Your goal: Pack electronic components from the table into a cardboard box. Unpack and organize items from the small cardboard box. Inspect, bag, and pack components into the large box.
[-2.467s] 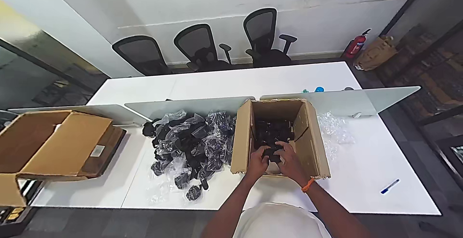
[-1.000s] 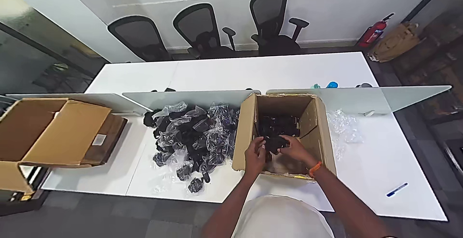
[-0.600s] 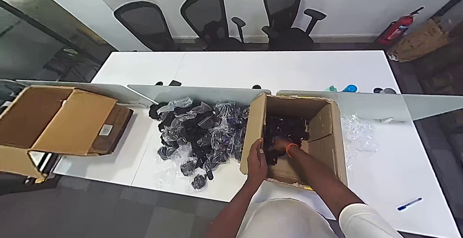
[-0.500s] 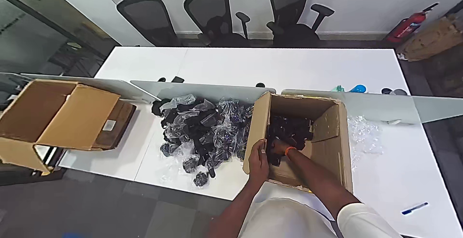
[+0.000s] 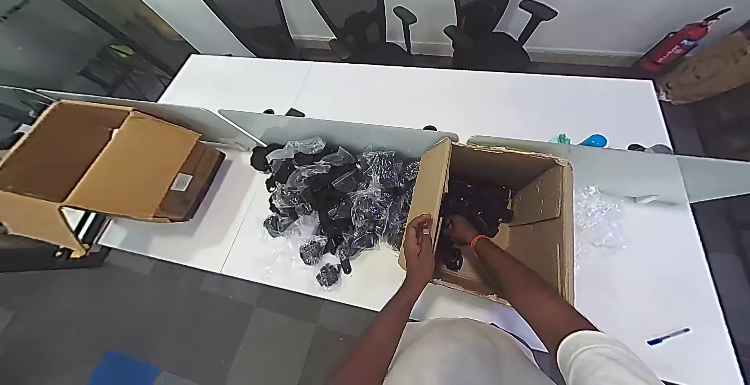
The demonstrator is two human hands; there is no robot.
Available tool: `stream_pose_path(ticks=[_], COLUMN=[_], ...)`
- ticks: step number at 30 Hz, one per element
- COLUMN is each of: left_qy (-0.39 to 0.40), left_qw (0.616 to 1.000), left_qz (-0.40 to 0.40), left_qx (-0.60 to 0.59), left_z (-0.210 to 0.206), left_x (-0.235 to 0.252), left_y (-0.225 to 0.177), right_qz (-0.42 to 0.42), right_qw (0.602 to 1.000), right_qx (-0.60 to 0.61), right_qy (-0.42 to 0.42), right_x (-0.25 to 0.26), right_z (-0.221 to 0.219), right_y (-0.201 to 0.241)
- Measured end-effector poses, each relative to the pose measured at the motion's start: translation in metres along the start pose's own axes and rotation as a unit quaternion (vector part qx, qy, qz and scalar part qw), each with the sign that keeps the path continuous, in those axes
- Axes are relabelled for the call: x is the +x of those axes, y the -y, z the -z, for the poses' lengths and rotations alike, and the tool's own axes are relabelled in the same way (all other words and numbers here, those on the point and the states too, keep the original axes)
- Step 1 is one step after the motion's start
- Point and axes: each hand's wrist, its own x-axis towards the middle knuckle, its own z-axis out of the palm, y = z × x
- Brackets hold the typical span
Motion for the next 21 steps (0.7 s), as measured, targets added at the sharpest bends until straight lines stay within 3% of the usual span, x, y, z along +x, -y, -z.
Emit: stream_pose_path(ticks=[6,9,11,13,15,18,21], left_qy=[-0.106,-0.153,-0.172,-0.197,-0.210,-0.199,-0.211], left_qw=[0.987,0.938,0.896,0.860,0.838,0.830,0.821], left_qz=[0.066,0.180,0.298,0.365,0.378,0.337,0.303], left_qx=[0.100,0.253,0.281,0.298,0.333,0.398,0.436], left_z=[0.066,0.119,0.150,0.175,0.199,0.220,0.235], left_x=[-0.023,-0.049,-0.064,-0.080,-0.088,-0.079,-0.057], left_y=[0.036,0.068,0.087,0.108,0.121,0.125,0.130], right_qz=[0.051,0.126,0.181,0.197,0.197,0.203,0.237], right_qw=[0.996,0.978,0.956,0.946,0.940,0.917,0.879], right_qx=[0.005,0.043,0.070,0.050,0.019,-0.022,-0.066], right_qy=[-0.078,-0.160,-0.221,-0.251,-0.278,-0.343,-0.408], right_x=[-0.060,-0.127,-0.169,-0.200,-0.215,-0.215,-0.206], right_z=[0.070,0.086,0.073,0.049,0.019,-0.020,-0.027], right_y=[0.022,0.038,0.038,0.032,0.025,0.009,0.001])
